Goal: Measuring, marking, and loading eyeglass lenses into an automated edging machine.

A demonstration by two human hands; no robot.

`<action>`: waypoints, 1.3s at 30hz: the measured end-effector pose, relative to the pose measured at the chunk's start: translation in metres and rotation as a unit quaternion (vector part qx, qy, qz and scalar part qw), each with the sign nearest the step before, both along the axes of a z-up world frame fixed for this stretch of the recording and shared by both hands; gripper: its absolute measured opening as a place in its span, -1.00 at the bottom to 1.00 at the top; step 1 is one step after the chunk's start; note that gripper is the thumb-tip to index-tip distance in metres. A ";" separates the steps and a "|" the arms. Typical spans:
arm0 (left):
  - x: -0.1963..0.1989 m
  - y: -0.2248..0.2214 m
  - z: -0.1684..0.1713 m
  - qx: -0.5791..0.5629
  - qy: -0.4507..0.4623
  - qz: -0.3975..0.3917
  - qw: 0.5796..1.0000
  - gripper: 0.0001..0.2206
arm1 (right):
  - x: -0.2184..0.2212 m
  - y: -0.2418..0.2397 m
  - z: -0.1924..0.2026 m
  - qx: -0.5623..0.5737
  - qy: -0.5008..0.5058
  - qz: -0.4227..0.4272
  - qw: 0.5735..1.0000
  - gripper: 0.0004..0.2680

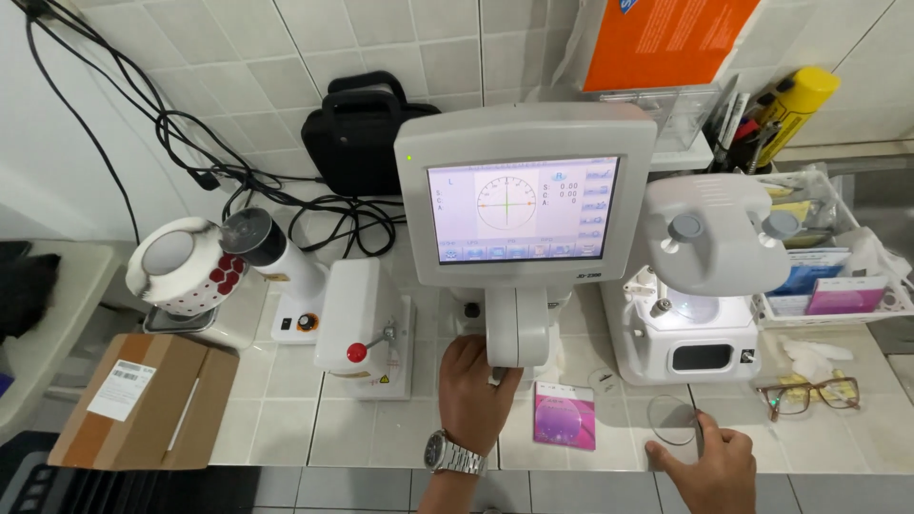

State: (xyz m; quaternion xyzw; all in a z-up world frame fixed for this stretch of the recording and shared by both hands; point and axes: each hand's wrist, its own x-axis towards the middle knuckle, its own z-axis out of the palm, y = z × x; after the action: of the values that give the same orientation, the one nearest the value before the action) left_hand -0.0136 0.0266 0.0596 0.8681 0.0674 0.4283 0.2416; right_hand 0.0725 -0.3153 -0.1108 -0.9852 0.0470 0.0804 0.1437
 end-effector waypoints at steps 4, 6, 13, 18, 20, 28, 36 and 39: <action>0.000 0.001 -0.002 -0.042 0.030 -0.009 0.999 -0.88 | 0.005 0.003 0.001 0.017 0.038 -0.018 0.999 -0.21; 0.000 0.002 -0.006 -0.059 0.031 -0.009 0.998 -0.87 | 0.003 0.007 0.009 0.013 0.027 -0.014 0.999 -0.22; -0.002 0.008 -0.022 -0.066 0.068 0.002 0.995 -0.72 | -0.004 0.027 0.042 0.051 0.041 -0.018 0.998 -0.33; -0.002 0.003 -0.013 -0.041 0.052 0.002 0.998 -0.67 | -0.010 0.032 0.062 0.036 0.031 0.014 0.999 -0.39; -0.004 0.006 -0.013 -0.104 0.144 0.009 0.984 -0.65 | -0.013 0.026 0.046 0.007 -0.136 0.098 0.986 -0.42; -0.045 -0.023 0.009 -0.256 0.175 0.064 0.949 -0.58 | -0.069 0.073 0.201 0.198 -0.093 0.134 0.967 -0.42; -0.093 -0.074 0.125 -0.540 0.184 -0.159 0.806 -0.84 | -0.121 0.100 0.260 0.238 -0.223 0.186 0.927 -0.43; -0.093 -0.062 0.149 -0.557 0.212 -0.169 0.785 -0.86 | -0.125 0.110 0.268 0.258 -0.266 0.224 0.902 -0.44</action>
State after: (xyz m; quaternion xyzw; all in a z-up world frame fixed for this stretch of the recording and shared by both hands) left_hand -0.1071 -0.0353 0.2081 0.6491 0.1956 0.0739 0.7314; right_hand -0.0527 -0.2051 0.1572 -0.8830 -0.2368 -0.1454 0.3782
